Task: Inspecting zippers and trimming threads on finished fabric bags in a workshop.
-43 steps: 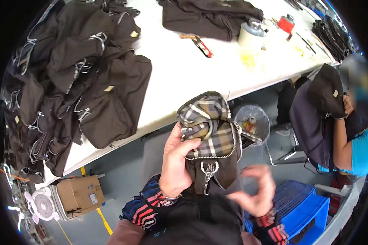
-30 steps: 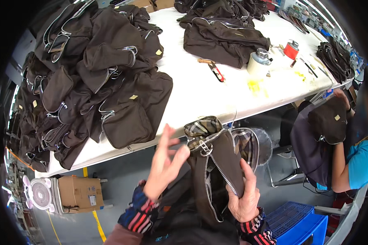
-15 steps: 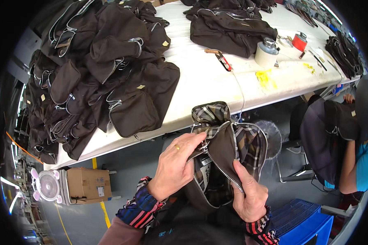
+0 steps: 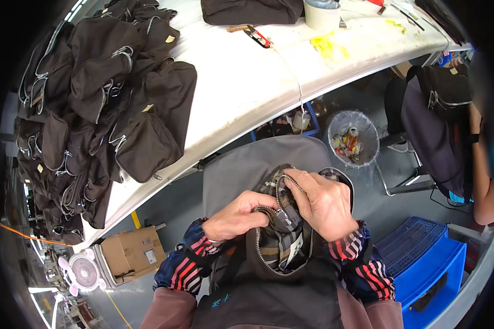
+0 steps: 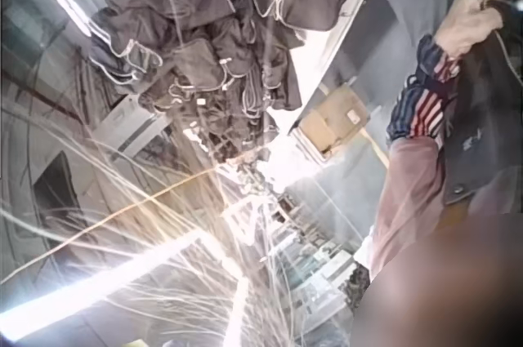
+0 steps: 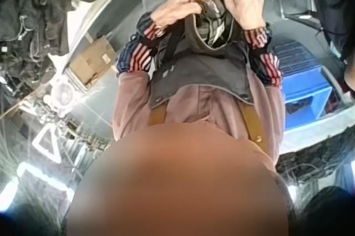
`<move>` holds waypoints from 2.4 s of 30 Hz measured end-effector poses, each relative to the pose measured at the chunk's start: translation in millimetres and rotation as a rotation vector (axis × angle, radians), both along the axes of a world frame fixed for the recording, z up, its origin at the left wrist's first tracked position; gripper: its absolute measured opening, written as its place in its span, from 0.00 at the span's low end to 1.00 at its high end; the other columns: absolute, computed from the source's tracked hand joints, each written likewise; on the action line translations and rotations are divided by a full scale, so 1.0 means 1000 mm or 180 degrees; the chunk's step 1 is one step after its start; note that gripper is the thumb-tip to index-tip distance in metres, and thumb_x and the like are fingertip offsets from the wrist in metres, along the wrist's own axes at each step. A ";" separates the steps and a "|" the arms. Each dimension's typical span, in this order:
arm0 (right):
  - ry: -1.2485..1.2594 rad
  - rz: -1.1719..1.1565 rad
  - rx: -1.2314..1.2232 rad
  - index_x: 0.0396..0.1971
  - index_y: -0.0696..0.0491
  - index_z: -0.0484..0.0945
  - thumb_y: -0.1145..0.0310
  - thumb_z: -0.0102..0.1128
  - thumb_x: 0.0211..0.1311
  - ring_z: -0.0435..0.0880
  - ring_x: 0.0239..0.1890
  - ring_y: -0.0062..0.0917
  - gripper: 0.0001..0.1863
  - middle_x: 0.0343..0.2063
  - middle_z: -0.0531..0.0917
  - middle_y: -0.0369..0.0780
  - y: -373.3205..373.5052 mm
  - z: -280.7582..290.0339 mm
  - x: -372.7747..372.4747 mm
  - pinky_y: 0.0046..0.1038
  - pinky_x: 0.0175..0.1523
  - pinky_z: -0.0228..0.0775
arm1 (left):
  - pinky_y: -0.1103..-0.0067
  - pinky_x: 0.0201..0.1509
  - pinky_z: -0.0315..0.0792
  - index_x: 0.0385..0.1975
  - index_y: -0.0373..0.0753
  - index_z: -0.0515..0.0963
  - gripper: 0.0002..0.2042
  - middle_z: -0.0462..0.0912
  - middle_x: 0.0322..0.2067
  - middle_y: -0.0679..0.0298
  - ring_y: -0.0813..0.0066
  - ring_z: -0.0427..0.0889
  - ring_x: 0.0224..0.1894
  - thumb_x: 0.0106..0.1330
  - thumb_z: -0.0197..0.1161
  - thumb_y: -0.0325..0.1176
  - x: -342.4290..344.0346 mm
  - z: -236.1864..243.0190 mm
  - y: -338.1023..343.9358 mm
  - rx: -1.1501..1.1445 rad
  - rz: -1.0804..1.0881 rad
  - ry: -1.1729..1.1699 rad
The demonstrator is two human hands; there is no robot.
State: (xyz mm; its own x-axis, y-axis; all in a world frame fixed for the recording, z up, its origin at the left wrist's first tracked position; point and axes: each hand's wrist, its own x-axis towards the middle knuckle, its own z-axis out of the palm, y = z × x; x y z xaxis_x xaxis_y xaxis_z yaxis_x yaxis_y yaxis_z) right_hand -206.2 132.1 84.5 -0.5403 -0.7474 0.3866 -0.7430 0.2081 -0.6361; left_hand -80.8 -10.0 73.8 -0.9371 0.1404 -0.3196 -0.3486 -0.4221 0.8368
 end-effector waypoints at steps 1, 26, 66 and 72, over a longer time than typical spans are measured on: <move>-0.0024 -0.0034 0.0031 0.35 0.54 0.78 0.73 0.61 0.50 0.79 0.20 0.32 0.10 0.20 0.80 0.41 0.001 0.001 -0.001 0.28 0.24 0.69 | 0.87 0.35 0.64 0.32 0.28 0.75 0.08 0.74 0.27 0.71 0.90 0.68 0.31 0.59 0.50 0.24 -0.004 0.016 0.002 -0.0088 0.0013 -0.0141; 0.0773 0.0033 0.0286 0.32 0.59 0.77 0.79 0.66 0.43 0.80 0.27 0.30 0.13 0.28 0.77 0.42 0.034 0.020 0.028 0.25 0.30 0.74 | 0.65 0.22 0.61 0.13 0.30 0.68 0.26 0.66 0.11 0.48 0.49 0.67 0.16 0.68 0.42 0.45 -0.038 0.012 0.030 -0.2380 0.0756 0.0331; 0.1475 -0.1102 -0.0026 0.26 0.53 0.75 0.72 0.56 0.54 0.78 0.24 0.36 0.02 0.25 0.77 0.42 -0.056 0.005 -0.193 0.31 0.30 0.70 | 0.83 0.18 0.47 0.19 0.34 0.72 0.22 0.57 0.13 0.78 0.91 0.52 0.17 0.67 0.49 0.48 -0.037 -0.047 0.011 -0.0373 0.0845 -0.0040; 0.1757 -0.0820 0.0102 0.31 0.55 0.77 0.73 0.54 0.55 0.78 0.25 0.36 0.05 0.28 0.78 0.43 -0.033 0.017 -0.204 0.30 0.33 0.70 | 0.79 0.18 0.50 0.15 0.31 0.67 0.26 0.54 0.12 0.71 0.86 0.53 0.18 0.66 0.49 0.49 -0.047 -0.046 0.009 -0.0949 0.0763 0.0281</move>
